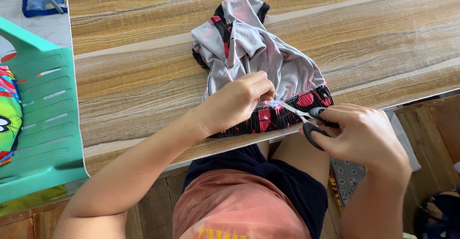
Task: The person uses scissors to trim threads and edges on a pair of patterned shorts, then folds them. They then unfold and fold a second pair of patterned shorts.
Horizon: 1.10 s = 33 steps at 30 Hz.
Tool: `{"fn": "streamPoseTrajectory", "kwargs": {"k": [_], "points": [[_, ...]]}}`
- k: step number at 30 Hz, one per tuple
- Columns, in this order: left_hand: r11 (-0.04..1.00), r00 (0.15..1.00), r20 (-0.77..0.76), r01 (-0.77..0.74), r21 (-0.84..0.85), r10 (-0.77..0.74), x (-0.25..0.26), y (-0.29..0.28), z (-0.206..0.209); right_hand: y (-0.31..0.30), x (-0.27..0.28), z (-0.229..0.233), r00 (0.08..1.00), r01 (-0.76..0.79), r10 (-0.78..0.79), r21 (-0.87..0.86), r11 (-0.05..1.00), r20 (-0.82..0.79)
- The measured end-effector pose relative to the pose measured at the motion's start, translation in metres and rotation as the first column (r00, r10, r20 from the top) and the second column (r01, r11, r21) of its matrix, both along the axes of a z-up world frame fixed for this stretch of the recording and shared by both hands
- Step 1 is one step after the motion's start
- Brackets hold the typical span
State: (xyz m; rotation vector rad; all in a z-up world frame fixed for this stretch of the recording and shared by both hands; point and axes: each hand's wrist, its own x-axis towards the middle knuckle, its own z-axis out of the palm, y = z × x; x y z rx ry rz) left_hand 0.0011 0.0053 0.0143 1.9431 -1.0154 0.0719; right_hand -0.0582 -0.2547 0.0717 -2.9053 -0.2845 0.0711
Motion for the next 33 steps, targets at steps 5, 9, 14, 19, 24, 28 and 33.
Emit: {"fn": "streamPoseTrajectory", "kwargs": {"k": [5, 9, 14, 19, 24, 28, 33], "points": [[0.988, 0.994, -0.029, 0.108, 0.11, -0.106, -0.008, 0.004, 0.006, -0.005, -0.004, -0.004, 0.99, 0.141, -0.141, 0.127, 0.982, -0.009], [0.951, 0.967, 0.24, 0.011, 0.308, -0.088, -0.017, 0.002, 0.006, -0.008, -0.005, -0.011, 0.99, 0.137, -0.141, 0.178, 0.975, 0.011], [0.94, 0.946, 0.312, -0.026, 0.341, -0.087, -0.022, 0.0, 0.001, -0.01, -0.006, -0.011, 0.978, 0.206, -0.201, 0.164, 0.965, -0.05], [0.924, 0.913, 0.395, -0.062, 0.378, -0.101, -0.025, -0.009, 0.002, -0.014, -0.011, -0.011, 0.973, 0.226, -0.231, 0.288, 0.931, -0.018], [0.929, 0.966, 0.247, -0.163, 0.333, 0.081, -0.002, 0.039, 0.036, -0.034, -0.014, -0.018, 0.951, 0.285, -0.307, 0.465, 0.838, -0.029], [0.723, 0.756, 0.267, -0.652, 0.228, 0.598, -0.022, 0.128, 0.063, -0.049, -0.009, -0.022, 0.957, 0.206, -0.283, 0.541, 0.815, 0.062], [0.303, 0.354, 0.415, -0.935, 0.187, 0.838, -0.051, 0.242, 0.002, -0.039, 0.001, -0.026, 0.971, 0.183, -0.24, 0.601, 0.778, 0.015]]}}
